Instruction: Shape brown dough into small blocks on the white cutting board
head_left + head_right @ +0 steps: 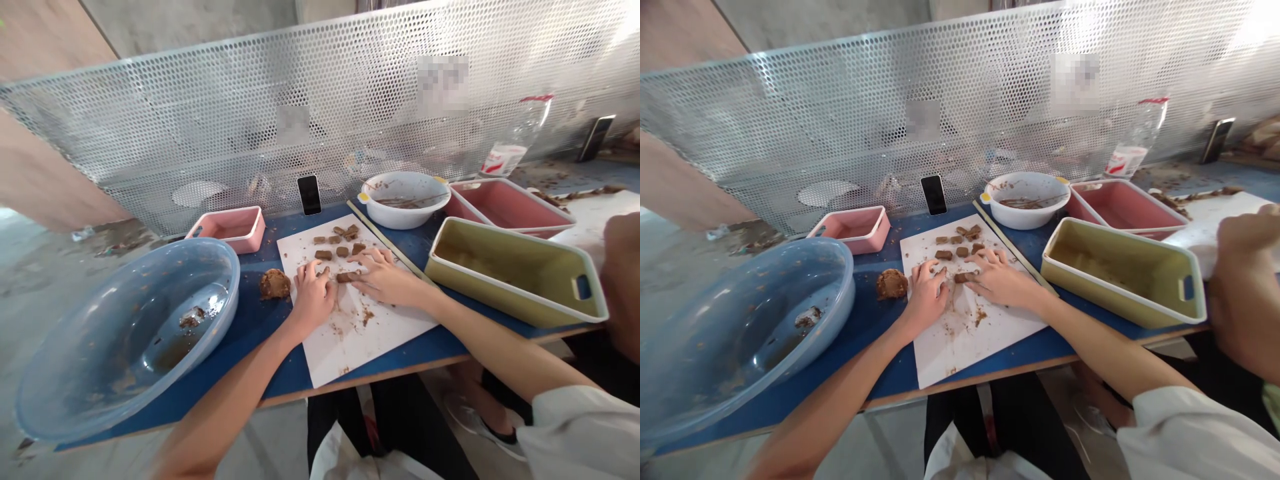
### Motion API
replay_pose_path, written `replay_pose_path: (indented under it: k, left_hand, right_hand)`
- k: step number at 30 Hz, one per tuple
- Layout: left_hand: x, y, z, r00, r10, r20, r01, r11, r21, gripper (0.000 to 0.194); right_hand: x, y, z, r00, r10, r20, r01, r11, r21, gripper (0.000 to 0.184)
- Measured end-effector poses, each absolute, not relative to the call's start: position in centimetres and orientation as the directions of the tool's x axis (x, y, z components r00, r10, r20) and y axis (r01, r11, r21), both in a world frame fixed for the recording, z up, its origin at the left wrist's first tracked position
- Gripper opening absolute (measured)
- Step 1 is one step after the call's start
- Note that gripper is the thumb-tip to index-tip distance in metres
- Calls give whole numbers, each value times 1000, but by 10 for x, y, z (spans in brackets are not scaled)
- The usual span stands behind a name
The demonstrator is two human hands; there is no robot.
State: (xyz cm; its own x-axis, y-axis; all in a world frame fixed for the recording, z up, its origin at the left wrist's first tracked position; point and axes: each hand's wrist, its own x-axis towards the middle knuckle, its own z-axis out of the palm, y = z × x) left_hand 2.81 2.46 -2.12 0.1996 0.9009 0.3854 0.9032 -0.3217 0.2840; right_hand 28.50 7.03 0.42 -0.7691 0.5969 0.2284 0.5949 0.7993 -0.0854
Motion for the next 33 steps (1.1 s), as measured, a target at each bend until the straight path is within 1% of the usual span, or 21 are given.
replay_pose_path:
  k: [3,5,9,15,18,23,28,33]
  left_hand:
    - [28,25,-22,200,894,401,900,-329,285,37]
    - [27,25,-22,200,891,409,899,-332,284,37]
    - [27,25,-22,203,888,413,899,-336,282,38]
    - [25,27,-24,207,888,411,894,-342,289,39]
    - [25,27,-25,209,888,411,891,-346,293,38]
    - [25,27,-23,211,887,410,893,-346,288,38]
    - [26,27,-24,200,892,406,897,-334,291,37]
    - [24,28,-25,210,884,418,896,-345,280,37]
  right_hand:
    - [287,71,3,-796,560,229,564,824,-55,47]
    - [288,72,1,-795,560,233,572,820,-22,49]
    - [292,73,1,-789,560,254,587,809,39,45]
    - [292,68,4,-813,524,256,562,820,107,41]
    - [292,67,3,-802,538,259,577,810,102,41]
    - [292,67,3,-793,558,245,584,810,48,41]
    - [289,67,2,-780,572,254,596,803,21,42]
    - [289,68,0,-792,557,249,584,810,46,46]
